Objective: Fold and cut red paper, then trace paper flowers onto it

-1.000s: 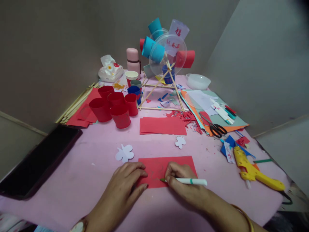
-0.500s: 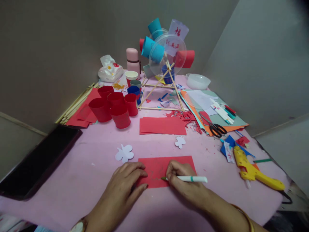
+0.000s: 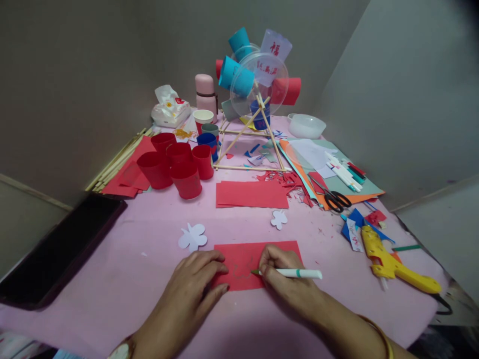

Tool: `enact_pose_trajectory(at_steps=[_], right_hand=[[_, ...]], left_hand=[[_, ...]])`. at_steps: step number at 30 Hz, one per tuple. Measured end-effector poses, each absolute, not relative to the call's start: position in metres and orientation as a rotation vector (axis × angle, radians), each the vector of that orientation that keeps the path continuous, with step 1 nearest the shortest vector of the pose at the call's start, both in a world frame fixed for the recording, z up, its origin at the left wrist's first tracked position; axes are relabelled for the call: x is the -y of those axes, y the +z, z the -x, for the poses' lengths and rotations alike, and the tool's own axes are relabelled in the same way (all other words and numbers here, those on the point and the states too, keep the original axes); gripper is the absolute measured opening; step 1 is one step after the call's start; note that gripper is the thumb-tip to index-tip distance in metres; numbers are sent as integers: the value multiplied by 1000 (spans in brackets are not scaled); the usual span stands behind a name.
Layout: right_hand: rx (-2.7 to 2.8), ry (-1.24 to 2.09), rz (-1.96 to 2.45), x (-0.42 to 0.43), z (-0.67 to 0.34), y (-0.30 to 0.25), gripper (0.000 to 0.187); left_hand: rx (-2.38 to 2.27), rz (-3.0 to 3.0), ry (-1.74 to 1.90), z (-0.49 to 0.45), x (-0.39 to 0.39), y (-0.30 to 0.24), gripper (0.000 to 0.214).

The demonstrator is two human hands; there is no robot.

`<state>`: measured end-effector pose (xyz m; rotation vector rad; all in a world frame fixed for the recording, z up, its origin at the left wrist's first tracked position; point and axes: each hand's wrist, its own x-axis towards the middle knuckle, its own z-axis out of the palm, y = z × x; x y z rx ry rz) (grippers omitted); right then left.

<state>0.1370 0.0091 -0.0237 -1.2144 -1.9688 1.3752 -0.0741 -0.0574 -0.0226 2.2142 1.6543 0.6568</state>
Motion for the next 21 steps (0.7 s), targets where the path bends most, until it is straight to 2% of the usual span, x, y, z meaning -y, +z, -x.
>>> enact_pose_trajectory(at_steps=[21], right_hand=[[1902,1453,1179,-10,-133,-19,11]], left_hand=[[-1663,-2232,672,75,59,-22,11]])
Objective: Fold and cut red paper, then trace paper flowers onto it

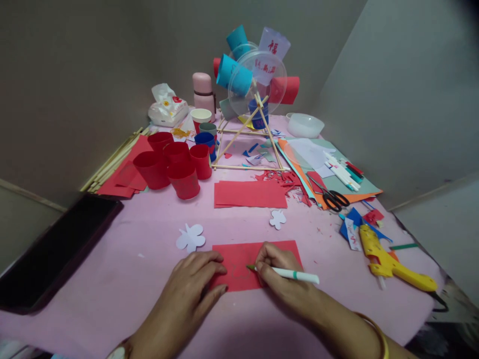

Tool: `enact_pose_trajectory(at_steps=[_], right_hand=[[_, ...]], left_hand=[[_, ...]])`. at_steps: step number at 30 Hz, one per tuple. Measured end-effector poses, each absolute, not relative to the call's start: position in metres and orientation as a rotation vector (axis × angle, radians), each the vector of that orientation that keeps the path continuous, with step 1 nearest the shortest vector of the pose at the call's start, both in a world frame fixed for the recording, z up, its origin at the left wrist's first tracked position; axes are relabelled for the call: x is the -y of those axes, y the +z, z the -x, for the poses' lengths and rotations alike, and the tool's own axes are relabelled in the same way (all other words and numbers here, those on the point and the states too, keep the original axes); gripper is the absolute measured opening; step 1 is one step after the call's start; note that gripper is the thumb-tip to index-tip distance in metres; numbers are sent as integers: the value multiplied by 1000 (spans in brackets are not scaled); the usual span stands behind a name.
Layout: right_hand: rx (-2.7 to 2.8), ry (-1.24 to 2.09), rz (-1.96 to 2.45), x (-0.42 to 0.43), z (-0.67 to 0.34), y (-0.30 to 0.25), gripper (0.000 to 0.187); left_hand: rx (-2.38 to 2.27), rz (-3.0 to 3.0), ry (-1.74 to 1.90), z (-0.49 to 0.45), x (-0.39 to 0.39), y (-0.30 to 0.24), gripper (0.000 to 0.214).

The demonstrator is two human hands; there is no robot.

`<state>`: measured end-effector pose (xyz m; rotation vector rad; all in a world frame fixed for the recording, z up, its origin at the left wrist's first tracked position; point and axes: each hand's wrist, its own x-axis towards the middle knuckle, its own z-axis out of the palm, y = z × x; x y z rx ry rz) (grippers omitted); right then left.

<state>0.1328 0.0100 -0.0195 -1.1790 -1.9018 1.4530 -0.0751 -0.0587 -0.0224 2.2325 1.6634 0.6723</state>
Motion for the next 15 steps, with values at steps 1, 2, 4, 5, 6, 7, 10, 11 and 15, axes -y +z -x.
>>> enact_pose_trajectory(at_steps=[1,2,4,5,6,7,10,11,15], right_hand=[[1894,1457,1184,-10,-132,-19,11],[1888,1460,1189,-10,-132,-19,12],[1883,1469,1192,-10,-131,-19,12],[1880,1473,1189,-10,-131,-19,12],[1881,1474,1183,-10,-131,-19,12],[1882,1474,1179,-9,-132,-20,12],[1879,1474,1173,-9,-132,-20,13],[1877,1473,1175,-9,-132,-20,14],[1878,1459,1176,-9,-131,-21,14]], left_hand=[[-1661,-2232,670,75,59,-23,11],[-1657,-2233,668,75,59,-23,11],[-1650,-2234,663,75,58,-23,11],[-1650,-2234,662,75,58,-23,11],[-1652,-2233,661,75,58,-23,11],[-1652,-2234,661,75,57,-23,11],[-1654,-2237,664,75,57,-23,11],[-1655,-2238,664,75,57,-23,12],[-1658,-2241,658,75,58,-22,11]])
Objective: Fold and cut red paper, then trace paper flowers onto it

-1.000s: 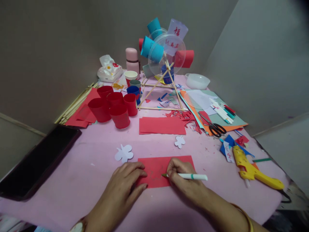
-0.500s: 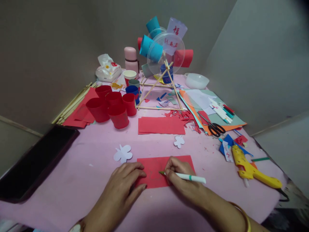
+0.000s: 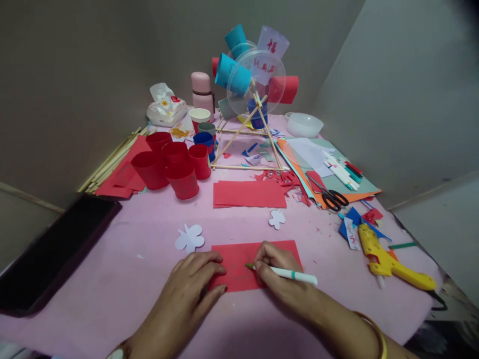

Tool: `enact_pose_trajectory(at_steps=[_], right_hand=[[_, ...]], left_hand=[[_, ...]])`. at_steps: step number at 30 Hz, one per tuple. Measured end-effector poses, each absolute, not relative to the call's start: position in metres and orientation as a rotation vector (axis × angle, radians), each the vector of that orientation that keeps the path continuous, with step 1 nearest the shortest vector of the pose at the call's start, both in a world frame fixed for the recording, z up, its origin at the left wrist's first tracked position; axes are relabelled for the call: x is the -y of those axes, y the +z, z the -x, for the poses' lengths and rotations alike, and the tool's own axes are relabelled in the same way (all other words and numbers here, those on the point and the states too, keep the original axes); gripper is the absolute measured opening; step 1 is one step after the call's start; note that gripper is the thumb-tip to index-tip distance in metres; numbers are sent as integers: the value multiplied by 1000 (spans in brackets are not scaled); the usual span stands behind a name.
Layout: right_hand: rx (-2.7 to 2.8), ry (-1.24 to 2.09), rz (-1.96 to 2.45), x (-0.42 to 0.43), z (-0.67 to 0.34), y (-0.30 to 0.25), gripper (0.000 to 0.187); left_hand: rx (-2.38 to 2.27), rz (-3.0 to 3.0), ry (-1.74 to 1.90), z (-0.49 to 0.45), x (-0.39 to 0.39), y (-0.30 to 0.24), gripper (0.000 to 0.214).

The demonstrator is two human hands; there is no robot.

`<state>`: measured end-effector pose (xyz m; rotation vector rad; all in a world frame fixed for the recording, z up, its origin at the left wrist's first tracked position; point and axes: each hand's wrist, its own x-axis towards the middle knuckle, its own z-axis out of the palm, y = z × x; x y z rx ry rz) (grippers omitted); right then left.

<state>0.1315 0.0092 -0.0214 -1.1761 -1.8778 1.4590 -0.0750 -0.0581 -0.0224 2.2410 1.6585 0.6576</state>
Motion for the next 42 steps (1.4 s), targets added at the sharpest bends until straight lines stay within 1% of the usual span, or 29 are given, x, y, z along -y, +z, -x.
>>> enact_pose_trajectory(at_steps=[19,26,42], right_hand=[[1900,1424,1211,-10,-134,-22,14],[1856,1461,1238,-9,-133,-18,14],[1834,1408,1326,-9,-133,-18,14]], left_hand=[[-1648,-2251,651,75,57,-23,11],[-1649,-2246,640,75,57,-24,11],[-1651,-2250,640,76,58,-25,12]])
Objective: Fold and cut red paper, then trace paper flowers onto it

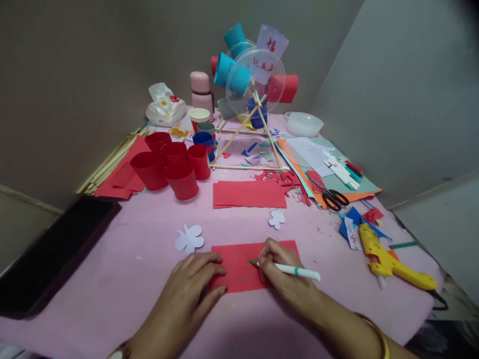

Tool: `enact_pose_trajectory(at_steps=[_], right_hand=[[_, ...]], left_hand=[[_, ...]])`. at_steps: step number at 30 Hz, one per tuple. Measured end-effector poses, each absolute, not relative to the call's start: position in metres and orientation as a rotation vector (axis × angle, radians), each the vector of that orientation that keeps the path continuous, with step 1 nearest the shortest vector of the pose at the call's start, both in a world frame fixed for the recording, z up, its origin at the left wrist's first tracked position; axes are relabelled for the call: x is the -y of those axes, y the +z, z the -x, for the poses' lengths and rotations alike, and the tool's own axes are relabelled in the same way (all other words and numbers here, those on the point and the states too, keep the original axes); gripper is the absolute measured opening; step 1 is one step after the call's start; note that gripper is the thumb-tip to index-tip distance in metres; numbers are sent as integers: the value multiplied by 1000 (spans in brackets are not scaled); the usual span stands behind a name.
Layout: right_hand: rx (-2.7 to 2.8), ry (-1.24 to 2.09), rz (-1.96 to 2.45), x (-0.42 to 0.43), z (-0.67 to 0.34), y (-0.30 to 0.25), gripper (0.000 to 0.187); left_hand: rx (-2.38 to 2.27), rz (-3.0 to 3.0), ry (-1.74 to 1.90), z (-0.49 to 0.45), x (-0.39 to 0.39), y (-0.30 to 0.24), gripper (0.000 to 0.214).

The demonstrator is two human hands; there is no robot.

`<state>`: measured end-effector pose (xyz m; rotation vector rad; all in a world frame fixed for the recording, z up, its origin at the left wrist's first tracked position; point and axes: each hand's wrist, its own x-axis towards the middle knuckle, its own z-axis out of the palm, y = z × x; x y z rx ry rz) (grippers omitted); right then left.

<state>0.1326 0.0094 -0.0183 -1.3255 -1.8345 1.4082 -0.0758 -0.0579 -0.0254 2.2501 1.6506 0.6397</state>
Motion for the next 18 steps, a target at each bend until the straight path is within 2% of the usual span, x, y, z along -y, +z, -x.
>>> enact_pose_trajectory(at_steps=[18], right_hand=[[1777,1450,1309,-9,-133,-19,14]], left_hand=[[-1658,-2232,644,76,57,-23,12]])
